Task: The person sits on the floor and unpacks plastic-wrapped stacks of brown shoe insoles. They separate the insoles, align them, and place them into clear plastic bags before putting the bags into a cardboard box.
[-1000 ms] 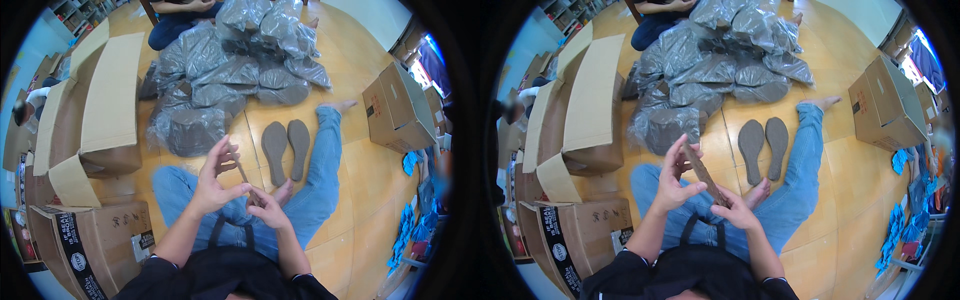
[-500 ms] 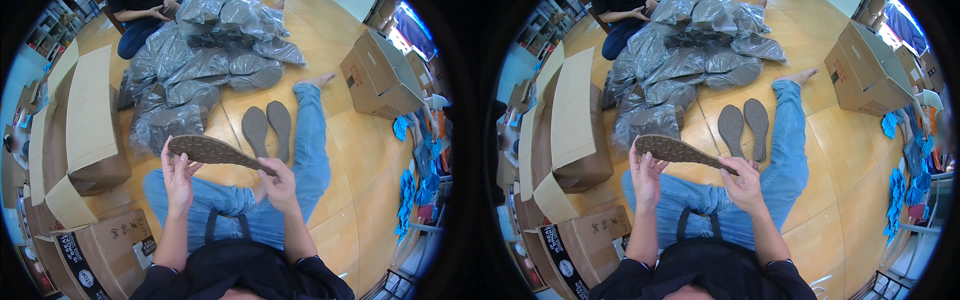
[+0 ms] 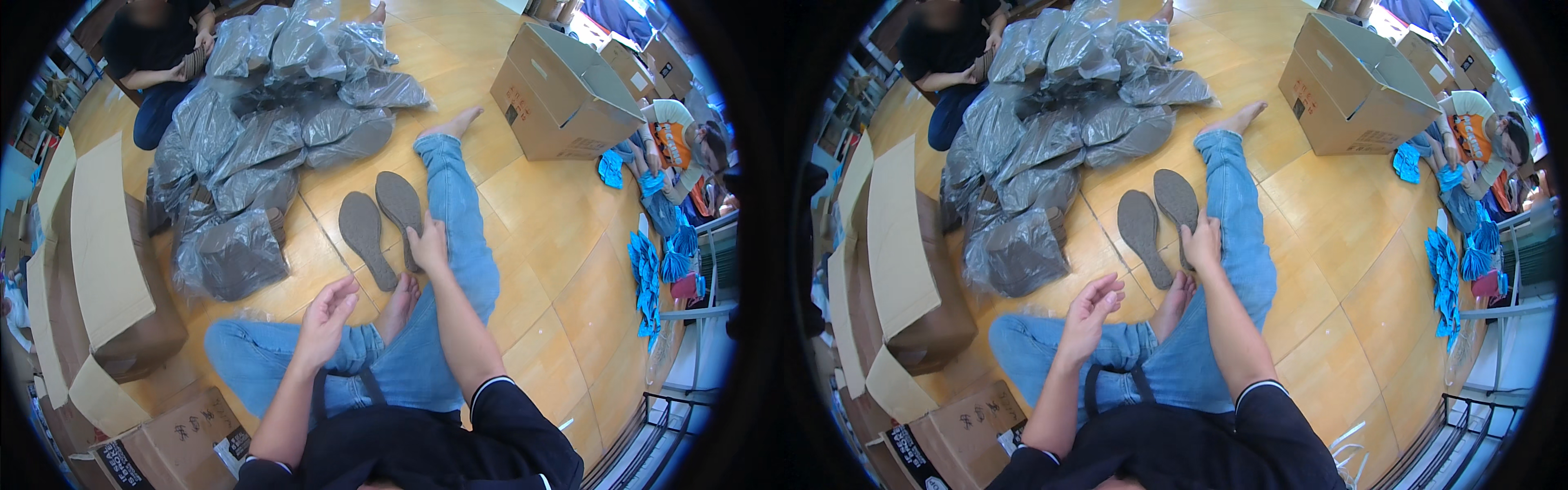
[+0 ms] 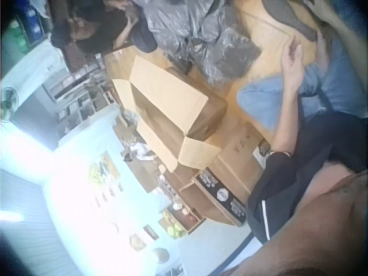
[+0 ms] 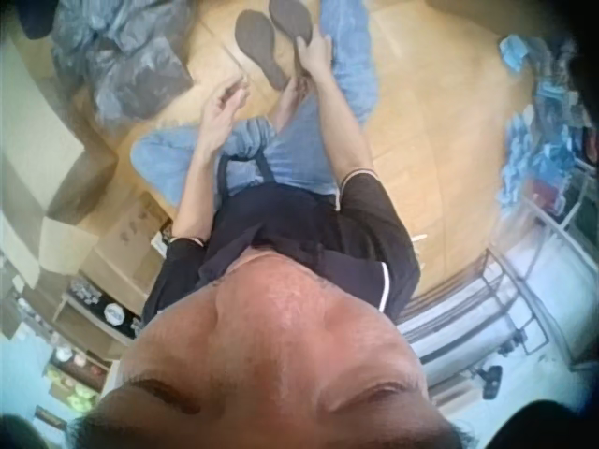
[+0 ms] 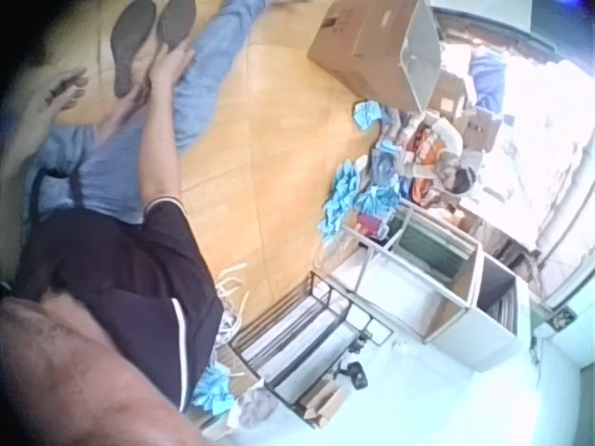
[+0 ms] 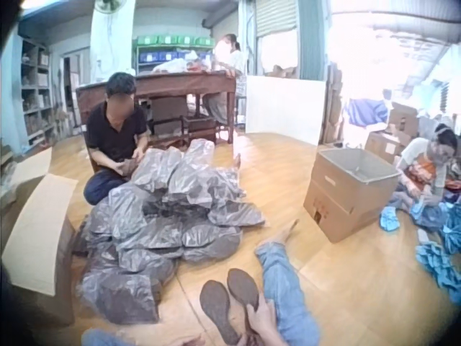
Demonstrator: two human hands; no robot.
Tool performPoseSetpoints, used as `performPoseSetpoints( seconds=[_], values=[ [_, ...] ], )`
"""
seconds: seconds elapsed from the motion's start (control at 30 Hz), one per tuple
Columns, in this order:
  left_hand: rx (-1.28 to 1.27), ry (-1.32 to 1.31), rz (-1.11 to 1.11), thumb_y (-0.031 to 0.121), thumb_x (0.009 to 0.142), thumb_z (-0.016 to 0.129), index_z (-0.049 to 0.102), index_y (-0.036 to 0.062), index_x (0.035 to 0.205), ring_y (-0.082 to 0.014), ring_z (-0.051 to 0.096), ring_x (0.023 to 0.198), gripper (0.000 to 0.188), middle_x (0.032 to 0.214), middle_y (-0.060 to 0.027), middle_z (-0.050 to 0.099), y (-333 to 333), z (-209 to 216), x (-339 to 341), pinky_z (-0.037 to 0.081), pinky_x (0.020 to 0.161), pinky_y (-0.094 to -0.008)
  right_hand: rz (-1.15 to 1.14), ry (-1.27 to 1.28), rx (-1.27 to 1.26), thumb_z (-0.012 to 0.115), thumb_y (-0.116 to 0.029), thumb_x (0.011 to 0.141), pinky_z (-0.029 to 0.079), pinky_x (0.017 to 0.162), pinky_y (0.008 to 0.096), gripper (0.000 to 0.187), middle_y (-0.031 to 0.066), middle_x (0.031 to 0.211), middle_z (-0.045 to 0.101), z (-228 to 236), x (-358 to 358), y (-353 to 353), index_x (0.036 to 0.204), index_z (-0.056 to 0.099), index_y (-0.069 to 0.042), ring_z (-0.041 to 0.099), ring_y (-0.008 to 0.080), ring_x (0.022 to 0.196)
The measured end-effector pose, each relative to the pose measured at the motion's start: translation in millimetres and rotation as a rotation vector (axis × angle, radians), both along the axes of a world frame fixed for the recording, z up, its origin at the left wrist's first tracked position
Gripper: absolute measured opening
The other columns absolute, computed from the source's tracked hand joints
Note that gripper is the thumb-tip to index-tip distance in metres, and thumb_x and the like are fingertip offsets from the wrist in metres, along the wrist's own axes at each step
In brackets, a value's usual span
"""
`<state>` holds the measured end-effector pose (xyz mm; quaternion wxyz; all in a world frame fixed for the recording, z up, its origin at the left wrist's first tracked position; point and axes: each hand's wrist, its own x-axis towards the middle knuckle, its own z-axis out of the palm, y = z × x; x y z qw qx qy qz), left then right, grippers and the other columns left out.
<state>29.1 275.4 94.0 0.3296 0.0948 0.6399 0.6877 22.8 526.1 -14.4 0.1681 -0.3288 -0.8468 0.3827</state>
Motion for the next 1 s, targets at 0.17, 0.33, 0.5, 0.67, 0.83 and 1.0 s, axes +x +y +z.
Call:
performPoseSetpoints(
  seconds=[0.17, 0.33, 0.5, 0.67, 0.83, 1.0],
  values=[
    [-0.104, -0.109, 0.094, 0.022, 0.097, 0.055, 0.050, 0.0037, 0.132, -0.0166, 0.056, 0.108, 0.039, 0.120, -0.0087, 0.059, -6.3, -35.7, -7.7, 0.046, 0.092, -0.0308, -0.127, -0.013, -0.042, 0.061, -0.031, 0.089, 0.040, 0.102, 0.0419, 0.071, 0.0304, 0.132, 0.044, -39.4, -8.0, -5.6, 0.144, 0.031, 0.003, 0.046, 0.0436, 0.121],
    [-0.178, -0.235, 0.176, 0.026, 0.094, 0.059, 0.041, 0.0045, 0.138, -0.0161, 0.054, 0.101, 0.052, 0.108, -0.0063, 0.057, 26.4, -106.5, -23.5, 0.046, 0.089, -0.0313, -0.077, -0.220, -0.183, 0.061, -0.030, 0.089, 0.038, 0.104, 0.0434, 0.076, 0.0320, 0.133, 0.045, -35.2, -21.1, -3.7, 0.147, 0.022, 0.002, 0.047, 0.0439, 0.123],
    [-0.166, -0.311, 0.279, 0.028, 0.092, 0.062, 0.023, 0.0030, 0.145, -0.0209, 0.053, 0.104, 0.071, 0.117, -0.0142, 0.050, 75.5, -170.5, -42.7, 0.046, 0.087, -0.0358, -0.034, -0.171, -0.191, 0.065, -0.036, 0.086, 0.037, 0.105, 0.0409, 0.076, 0.0296, 0.137, 0.045, -38.9, -10.2, -0.1, 0.144, 0.031, 0.001, 0.045, 0.0417, 0.127],
    [-0.049, -0.509, 0.411, 0.025, 0.089, 0.066, 0.019, 0.0003, 0.144, -0.0243, 0.058, 0.103, 0.076, 0.119, -0.0167, 0.054, 98.6, -184.8, -66.0, 0.048, 0.087, -0.0403, -0.149, -0.156, -0.375, 0.071, -0.040, 0.079, 0.038, 0.105, 0.0389, 0.084, 0.0274, 0.137, 0.047, -46.5, -20.8, 8.3, 0.142, 0.035, 0.002, 0.048, 0.0386, 0.126],
    [-0.030, -0.554, 0.367, 0.030, 0.086, 0.069, 0.046, 0.0072, 0.116, -0.0211, 0.059, 0.092, 0.044, 0.098, -0.0064, 0.057, 91.4, -170.5, -73.3, 0.047, 0.086, -0.0379, -0.143, -0.133, -0.595, 0.075, -0.042, 0.075, 0.044, 0.098, 0.0356, 0.094, 0.0241, 0.131, 0.053, -48.7, -26.2, 9.4, 0.144, 0.031, 0.004, 0.054, 0.0324, 0.119],
    [0.008, -0.512, 0.363, 0.022, 0.079, 0.074, 0.048, 0.0037, 0.109, -0.0217, 0.058, 0.090, 0.043, 0.101, -0.0108, 0.056, 82.5, -165.4, -78.4, 0.049, 0.082, -0.0363, 0.017, -0.151, -0.955, 0.078, -0.042, 0.072, 0.050, 0.088, 0.0346, 0.091, 0.0202, 0.122, 0.057, -42.7, -25.0, -0.5, 0.136, 0.035, 0.006, 0.058, 0.0284, 0.110]
  ],
)
